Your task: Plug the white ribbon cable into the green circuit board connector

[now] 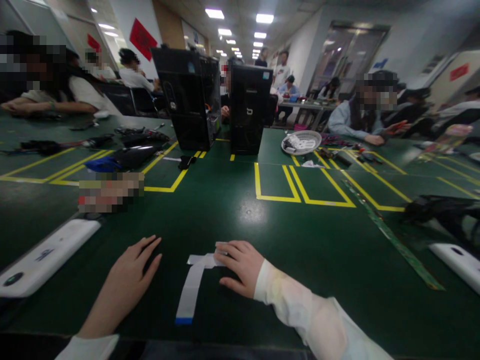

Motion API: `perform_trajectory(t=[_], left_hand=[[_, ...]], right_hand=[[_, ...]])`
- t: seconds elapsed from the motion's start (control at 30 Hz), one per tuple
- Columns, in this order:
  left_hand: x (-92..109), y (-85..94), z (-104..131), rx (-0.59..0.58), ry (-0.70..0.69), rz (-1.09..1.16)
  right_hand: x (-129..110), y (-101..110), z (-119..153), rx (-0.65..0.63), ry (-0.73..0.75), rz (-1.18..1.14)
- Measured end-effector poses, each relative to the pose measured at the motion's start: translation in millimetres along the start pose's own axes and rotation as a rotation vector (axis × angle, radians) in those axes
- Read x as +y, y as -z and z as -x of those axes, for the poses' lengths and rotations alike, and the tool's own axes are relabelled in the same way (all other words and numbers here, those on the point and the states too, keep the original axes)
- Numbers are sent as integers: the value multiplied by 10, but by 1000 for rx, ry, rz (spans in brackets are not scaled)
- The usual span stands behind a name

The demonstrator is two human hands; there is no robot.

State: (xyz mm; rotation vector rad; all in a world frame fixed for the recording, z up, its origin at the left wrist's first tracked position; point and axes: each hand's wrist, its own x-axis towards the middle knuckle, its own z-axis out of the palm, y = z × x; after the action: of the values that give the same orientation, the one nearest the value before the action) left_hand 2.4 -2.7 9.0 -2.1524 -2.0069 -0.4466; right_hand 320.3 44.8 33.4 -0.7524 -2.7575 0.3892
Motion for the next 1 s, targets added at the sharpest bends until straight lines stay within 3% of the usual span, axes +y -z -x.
perform_trajectory(t=[0.17,0.3,0.43,0.57,0.6,0.7,0.8,1.0], left_hand=[[-12,-14,4,-11,10,7],[-9,-4,8,-12,16,19],[-16,5,4,-19,15,16],[-33,-2,-4,-25,-2,-16],[-36,-8,-5,-23,-8,-20],[-37,-27,-8,0,-28,-18],[-38,-40,-7,24,-31,-19],[-57,-31,-10,16,-37,-24]], right_hand=[[42,-19,15,24,25,-10],[370,43,150,149,-90,92],[1028,269,541,323,-447,282],[1591,578,1222,343,-1096,441],[1671,645,1407,343,-1175,445],[1792,788,1893,392,-1393,472],[1822,850,2198,423,-1557,486],[1833,863,2329,393,-1666,451]])
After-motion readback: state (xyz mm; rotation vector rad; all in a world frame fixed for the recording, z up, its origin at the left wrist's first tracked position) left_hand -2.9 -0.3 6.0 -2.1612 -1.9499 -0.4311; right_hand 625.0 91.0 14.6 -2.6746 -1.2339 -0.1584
